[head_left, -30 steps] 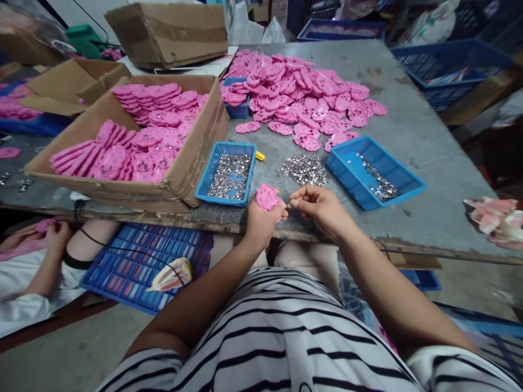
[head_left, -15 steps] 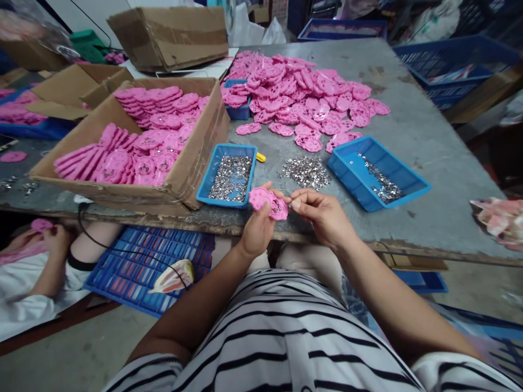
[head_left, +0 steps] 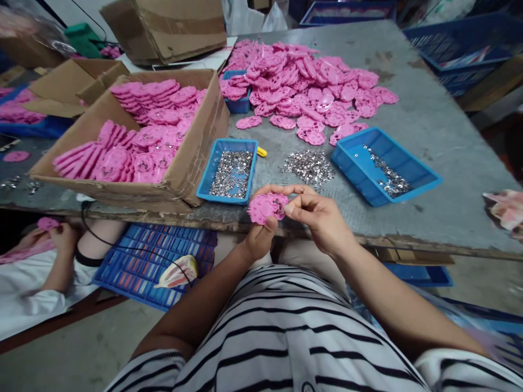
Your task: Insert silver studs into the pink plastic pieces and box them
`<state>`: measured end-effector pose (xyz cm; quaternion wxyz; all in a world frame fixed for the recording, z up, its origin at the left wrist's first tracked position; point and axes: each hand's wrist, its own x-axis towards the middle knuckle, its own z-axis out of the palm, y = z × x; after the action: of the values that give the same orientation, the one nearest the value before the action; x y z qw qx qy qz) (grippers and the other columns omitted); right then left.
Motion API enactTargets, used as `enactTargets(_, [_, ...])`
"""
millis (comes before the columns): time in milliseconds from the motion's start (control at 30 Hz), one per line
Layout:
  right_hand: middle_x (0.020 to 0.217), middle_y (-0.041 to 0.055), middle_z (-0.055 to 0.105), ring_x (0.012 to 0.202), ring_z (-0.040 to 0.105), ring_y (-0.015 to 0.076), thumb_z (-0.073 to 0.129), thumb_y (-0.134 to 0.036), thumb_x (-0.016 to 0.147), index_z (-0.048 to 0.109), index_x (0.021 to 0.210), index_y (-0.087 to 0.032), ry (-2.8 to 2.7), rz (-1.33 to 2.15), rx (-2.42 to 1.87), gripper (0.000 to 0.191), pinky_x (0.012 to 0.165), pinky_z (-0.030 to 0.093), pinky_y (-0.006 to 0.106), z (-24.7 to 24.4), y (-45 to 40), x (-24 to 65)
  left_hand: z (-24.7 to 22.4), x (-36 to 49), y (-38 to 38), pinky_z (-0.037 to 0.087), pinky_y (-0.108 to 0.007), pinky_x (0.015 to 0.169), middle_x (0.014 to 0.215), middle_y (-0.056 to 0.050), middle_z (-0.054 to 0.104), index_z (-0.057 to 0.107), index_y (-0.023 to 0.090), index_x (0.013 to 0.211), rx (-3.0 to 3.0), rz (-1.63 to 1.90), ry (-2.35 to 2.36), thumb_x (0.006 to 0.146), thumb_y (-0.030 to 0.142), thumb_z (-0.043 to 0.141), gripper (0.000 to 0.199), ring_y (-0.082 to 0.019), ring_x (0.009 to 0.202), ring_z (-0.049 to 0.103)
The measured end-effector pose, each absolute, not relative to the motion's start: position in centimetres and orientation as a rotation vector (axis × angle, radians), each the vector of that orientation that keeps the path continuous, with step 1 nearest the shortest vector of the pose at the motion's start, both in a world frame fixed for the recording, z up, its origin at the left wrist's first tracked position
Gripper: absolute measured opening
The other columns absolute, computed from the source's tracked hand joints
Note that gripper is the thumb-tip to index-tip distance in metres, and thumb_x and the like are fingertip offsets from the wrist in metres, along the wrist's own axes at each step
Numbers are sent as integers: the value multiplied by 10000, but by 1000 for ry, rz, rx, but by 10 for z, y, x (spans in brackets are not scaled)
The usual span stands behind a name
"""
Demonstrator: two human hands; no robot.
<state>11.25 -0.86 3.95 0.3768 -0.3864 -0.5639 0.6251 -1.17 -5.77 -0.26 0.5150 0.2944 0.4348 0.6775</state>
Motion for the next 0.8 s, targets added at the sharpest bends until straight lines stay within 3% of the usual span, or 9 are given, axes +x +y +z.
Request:
enactTargets(133, [1103, 81, 639, 1137, 514, 269, 789, -466, 634, 647, 551, -198, -1438, 1691, -999, 315, 990, 366, 429, 39, -11, 110, -1, -12, -58, 402, -370, 1082, 1192, -100, 609, 603, 260, 1122, 1035, 1668, 964, 669, 641, 699, 600, -260, 1147, 561])
enactTargets(367, [1094, 67, 651, 1112, 532, 259, 778, -419, 643, 636, 543, -210, -1422, 1679, -1016, 272, 976, 382, 412, 41, -13, 109, 1, -8, -59, 416, -401, 1063, 1145, -83, 629, 585, 304, 1109, 1050, 1766, 960, 677, 629, 699, 553, -263, 1117, 583])
enactTargets(500, [1036, 64, 653, 1105, 529, 262, 778, -410, 635, 624, 527, -212, -1432, 1668, -1027, 273, 941, 408, 400, 42, -13, 109, 2, -8, -58, 416, -431, 1065, 1136, -104, 632, 602, 283, 1072, 1023, 1730, 998, 628, 659, 717, 593, -290, 1125, 581])
enactTargets(633, [1019, 66, 643, 1105, 528, 254, 769, -390, 643, 618, 523, -212, -1437, 1653, -1027, 262, 936, 407, 388, 41, -14, 108, 1, -10, -60, 407, -416, 1076, 1169, -102, 621, 622, 276, 1104, 1075, 1727, 1001, 673, 630, 701, 563, -285, 1141, 576])
enactTargets(800, [992, 70, 640, 1107, 515, 262, 773, -459, 650, 610, 535, -220, -1502, 1583, -1027, 311, 920, 403, 392, 39, -15, 108, -1, -11, -61, 412, -420, 1067, 1185, -95, 592, 627, 290, 1119, 1105, 1755, 1010, 687, 600, 705, 538, -287, 1148, 569])
